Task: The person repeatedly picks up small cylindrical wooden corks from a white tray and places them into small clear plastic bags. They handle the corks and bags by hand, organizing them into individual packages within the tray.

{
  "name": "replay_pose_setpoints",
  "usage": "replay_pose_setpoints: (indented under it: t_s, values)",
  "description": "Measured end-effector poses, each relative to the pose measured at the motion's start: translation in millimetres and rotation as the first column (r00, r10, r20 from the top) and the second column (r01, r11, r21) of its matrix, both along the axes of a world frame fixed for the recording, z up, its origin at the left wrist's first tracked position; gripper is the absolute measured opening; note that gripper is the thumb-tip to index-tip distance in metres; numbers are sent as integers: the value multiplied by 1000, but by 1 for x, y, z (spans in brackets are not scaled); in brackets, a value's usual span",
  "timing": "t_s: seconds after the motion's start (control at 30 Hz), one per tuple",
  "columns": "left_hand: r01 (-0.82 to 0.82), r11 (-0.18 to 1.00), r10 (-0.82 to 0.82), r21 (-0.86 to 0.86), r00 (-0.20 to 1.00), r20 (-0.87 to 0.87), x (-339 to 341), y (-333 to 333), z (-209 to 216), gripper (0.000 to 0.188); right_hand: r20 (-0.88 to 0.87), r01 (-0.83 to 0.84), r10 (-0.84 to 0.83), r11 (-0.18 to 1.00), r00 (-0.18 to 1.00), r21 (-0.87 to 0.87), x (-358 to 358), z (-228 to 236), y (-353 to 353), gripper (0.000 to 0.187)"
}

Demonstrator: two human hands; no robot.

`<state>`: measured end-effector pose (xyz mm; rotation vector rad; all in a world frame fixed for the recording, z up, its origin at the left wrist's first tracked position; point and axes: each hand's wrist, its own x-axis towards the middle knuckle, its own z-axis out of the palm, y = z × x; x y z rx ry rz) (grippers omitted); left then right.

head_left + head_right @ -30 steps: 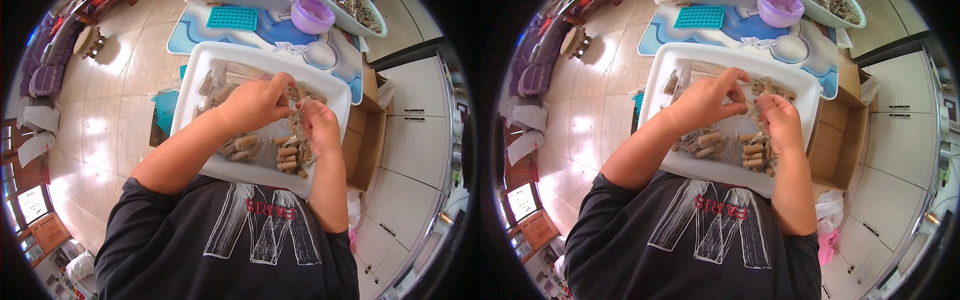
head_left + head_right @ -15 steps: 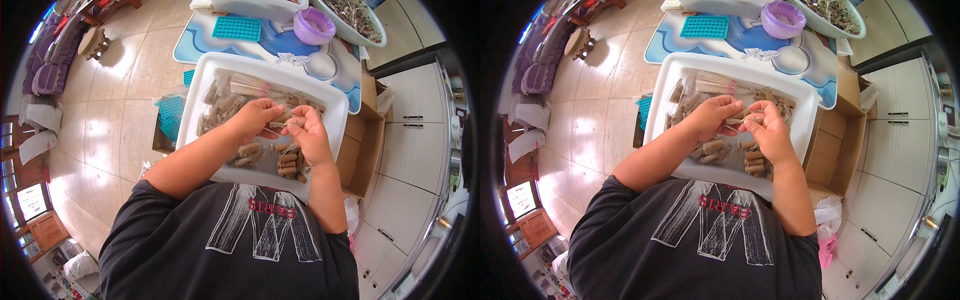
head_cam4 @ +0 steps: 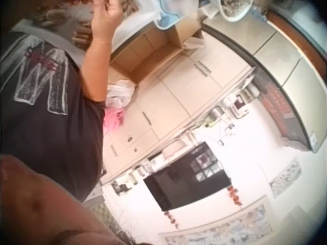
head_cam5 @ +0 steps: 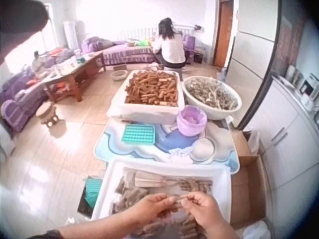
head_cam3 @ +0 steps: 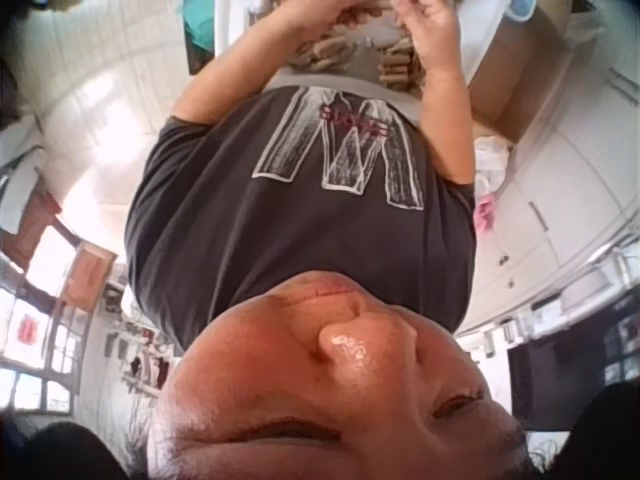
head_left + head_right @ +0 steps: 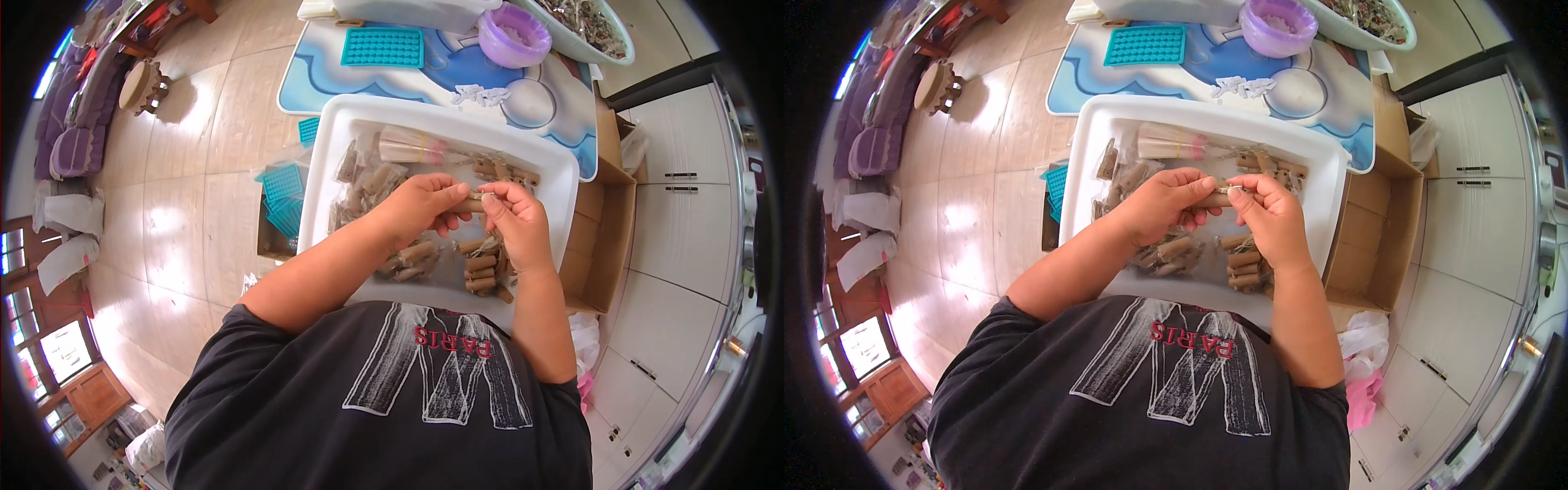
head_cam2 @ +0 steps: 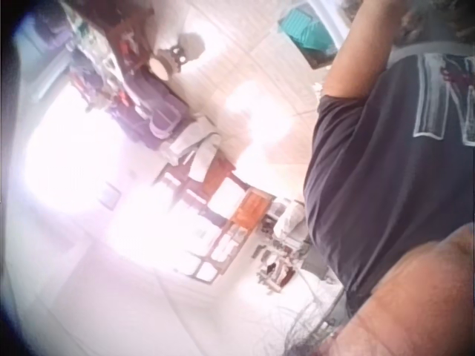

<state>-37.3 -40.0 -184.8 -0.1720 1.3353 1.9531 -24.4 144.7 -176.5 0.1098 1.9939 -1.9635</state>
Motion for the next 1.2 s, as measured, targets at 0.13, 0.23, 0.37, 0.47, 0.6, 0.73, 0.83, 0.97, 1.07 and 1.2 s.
replay_pose_setpoints:
  t_s: [0.13,0.23,0.37,0.47,0.6,0.73,0.83,0.97,1.07,1.2]
  values:
    - [-17,1000,16,-26,999,-45,-3,-1,-1,26,114,54,-45,996,992,-74,-1,9,-2,23]
    - [-19,999,14,-44,995,-97,0,0,-4,27,120,78,-73,996,990,-41,1,5,-11,22]
    - [-19,999,18,28,999,36,-1,0,-1,35,133,117,-106,990,985,-82,2,7,-15,22]
    - [-78,996,69,52,986,151,-8,-12,5,42,199,224,-205,971,958,-80,2,10,-14,19]
    - [-73,997,71,39,996,61,-12,-14,3,33,216,270,-229,945,949,-186,1,1,-8,22]
    - [-109,994,109,1,989,-99,-6,-2,-10,20,204,249,-204,942,957,-225,0,-11,-6,21]
    - [-157,987,149,-26,969,-199,-2,5,-13,17,185,227,-181,937,966,-266,-2,-11,-4,20]
    - [-140,961,52,-236,938,-344,-4,7,10,22,243,245,-168,909,955,-336,-2,-19,6,20]
    - [-675,180,-338,-716,641,-689,-19,-19,21,32,185,237,-186,920,965,-313,2,-22,8,17]
    - [-393,-136,-389,-910,865,-315,-35,-26,26,39,194,210,-141,892,971,-401,3,-14,13,17]
